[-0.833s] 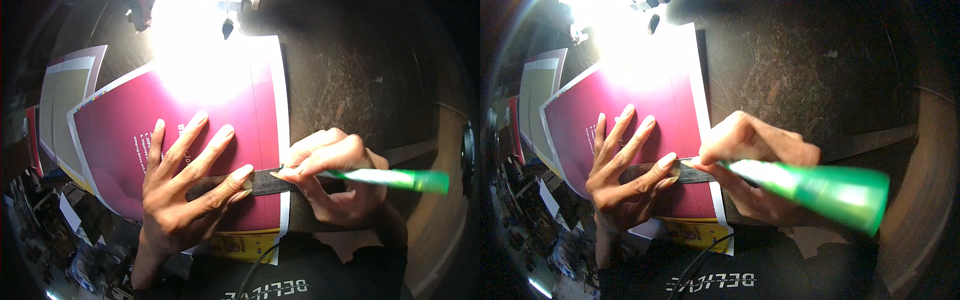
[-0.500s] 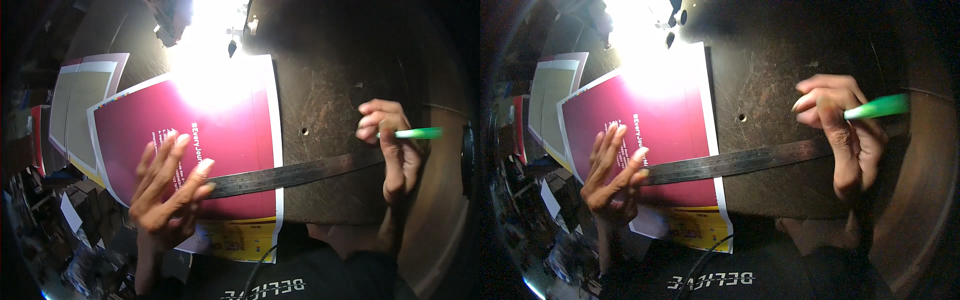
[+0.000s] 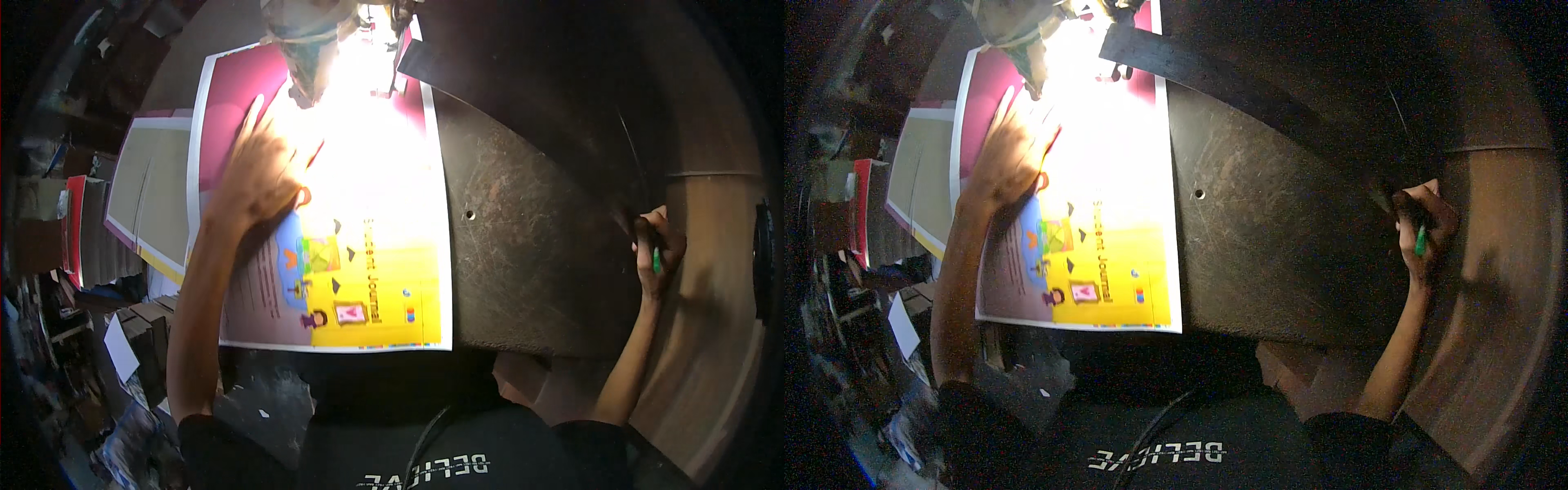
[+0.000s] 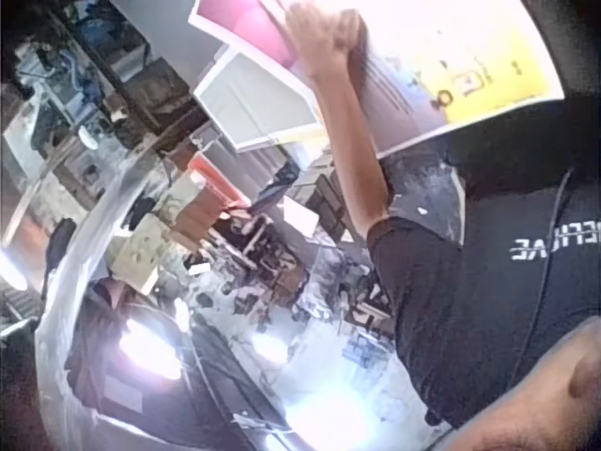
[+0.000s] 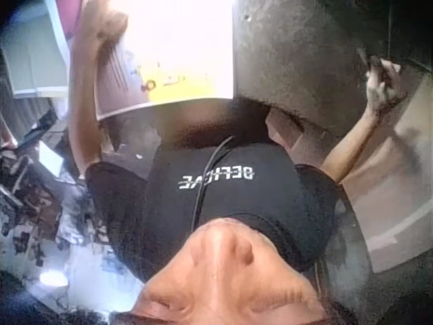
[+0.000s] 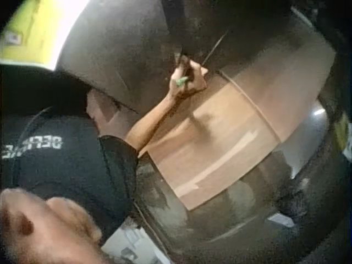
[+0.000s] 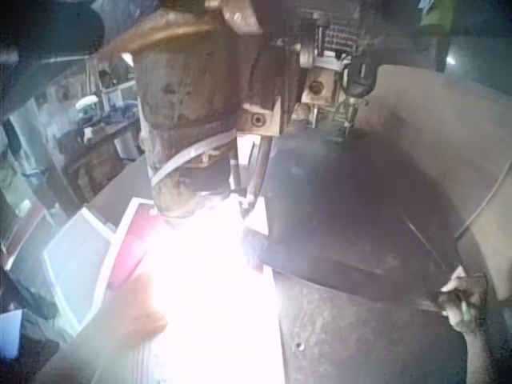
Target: The person aligns a metal ruler along the edges of printed paper covers and marks lines using a pen, rotating and repositioning the sheets to mark different sides.
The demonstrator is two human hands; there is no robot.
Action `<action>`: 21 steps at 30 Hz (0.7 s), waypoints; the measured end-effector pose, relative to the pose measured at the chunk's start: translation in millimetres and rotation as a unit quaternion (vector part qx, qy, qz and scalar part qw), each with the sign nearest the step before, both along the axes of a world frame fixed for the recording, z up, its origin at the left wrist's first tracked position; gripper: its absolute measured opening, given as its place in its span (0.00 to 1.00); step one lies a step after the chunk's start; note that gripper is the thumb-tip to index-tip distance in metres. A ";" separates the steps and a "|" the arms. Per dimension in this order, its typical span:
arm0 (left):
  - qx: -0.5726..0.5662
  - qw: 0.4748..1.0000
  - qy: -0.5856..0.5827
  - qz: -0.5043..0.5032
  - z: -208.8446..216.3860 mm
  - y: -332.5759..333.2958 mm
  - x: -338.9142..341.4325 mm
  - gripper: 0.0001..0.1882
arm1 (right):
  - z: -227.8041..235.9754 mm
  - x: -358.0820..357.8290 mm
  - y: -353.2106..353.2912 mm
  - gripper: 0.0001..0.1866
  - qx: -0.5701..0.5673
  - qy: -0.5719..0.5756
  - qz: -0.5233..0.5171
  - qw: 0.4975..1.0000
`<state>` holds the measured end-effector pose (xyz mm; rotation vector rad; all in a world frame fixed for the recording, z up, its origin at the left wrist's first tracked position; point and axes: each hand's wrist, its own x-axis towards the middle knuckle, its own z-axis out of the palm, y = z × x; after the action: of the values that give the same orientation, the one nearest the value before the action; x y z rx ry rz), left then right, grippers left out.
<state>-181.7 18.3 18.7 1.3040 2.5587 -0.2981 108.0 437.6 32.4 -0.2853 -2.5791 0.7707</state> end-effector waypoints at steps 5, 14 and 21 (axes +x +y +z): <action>0.243 0.953 -0.082 0.159 -7.3 -4.2 21.8 0.17 | -2.2 -6.4 -7.5 0.14 0.089 0.003 0.172 0.981; 0.373 0.914 -0.158 0.032 -20.5 -11.7 132.9 0.23 | -0.5 -21.2 -76.0 0.25 0.092 -0.020 0.090 0.991; 0.365 0.922 -0.129 0.023 -21.8 -10.5 134.0 0.19 | -11.1 1.9 -87.5 0.27 0.153 -0.045 0.157 0.975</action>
<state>-47.7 7.8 -3.1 1.3607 2.5335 0.8647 109.9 350.1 21.3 0.1897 -2.8171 0.4566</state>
